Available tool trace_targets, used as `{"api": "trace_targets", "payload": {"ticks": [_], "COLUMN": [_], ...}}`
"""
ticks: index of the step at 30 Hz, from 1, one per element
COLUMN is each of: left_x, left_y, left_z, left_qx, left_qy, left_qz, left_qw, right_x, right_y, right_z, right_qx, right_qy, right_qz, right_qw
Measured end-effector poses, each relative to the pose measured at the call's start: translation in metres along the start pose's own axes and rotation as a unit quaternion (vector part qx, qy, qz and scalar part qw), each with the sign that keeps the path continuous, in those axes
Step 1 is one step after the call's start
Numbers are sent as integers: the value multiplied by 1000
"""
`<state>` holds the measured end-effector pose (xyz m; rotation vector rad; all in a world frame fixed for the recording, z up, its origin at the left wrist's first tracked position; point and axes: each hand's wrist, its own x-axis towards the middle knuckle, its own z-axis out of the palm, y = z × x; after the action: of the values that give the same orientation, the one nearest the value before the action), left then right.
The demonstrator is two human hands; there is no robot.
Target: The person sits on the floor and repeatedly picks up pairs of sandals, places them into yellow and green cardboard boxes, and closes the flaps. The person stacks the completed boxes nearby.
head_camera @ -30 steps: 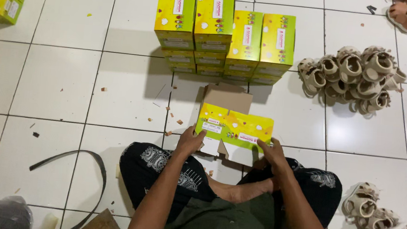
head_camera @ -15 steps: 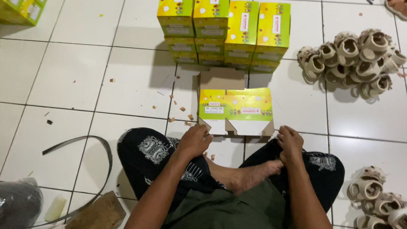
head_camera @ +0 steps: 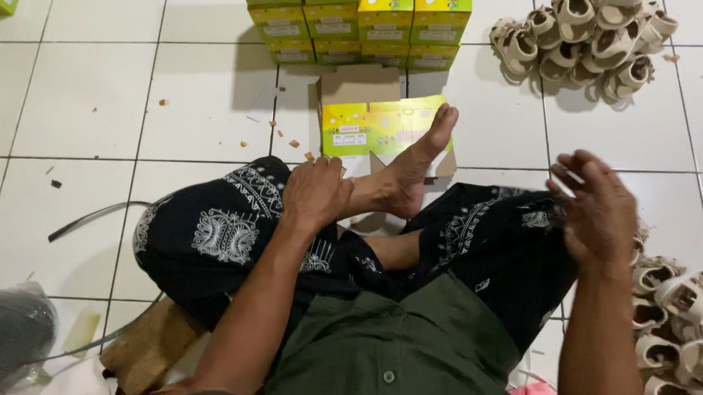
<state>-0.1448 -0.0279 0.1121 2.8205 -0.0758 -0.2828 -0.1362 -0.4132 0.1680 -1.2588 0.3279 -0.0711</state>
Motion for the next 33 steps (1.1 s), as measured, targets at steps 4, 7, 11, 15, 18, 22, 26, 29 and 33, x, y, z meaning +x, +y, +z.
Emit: {"api": "trace_targets", "payload": {"ticks": [4,7,11,15,18,22,26,29,33], "left_x": [11,15,17,30,55,80,84,79,87], "left_y": [-8,-15,-25,-29,-34,-41,-40,-35,-28], "left_z": [24,54,93,118,119,109,103,95,81], "left_qx": [-62,-54,-99,-227,-162,-247,-237,-259,-658], "left_qy": [-45,-144,-168,12,282,115,94,136,61], "left_qz": [-15,-1,35,-1,-29,-230,-216,-196,-249], "left_qw": [997,988,980,974,945,934,943,936,708], "right_x": [-37,-38,-11,49,87,113,109,105,99], "right_y": [-60,-91,-91,-17,72,162,186,182,180], "right_z": [0,19,52,90,108,105,80,67,55], "right_qx": [-90,-182,-259,-325,-495,-592,-580,-537,-342], "right_qy": [-42,-86,-219,-257,-192,-161,-147,-156,-59], "right_qz": [-153,-219,-191,-69,-4,73,-111,-20,-52], "right_qw": [983,955,921,908,847,786,793,829,936]}}
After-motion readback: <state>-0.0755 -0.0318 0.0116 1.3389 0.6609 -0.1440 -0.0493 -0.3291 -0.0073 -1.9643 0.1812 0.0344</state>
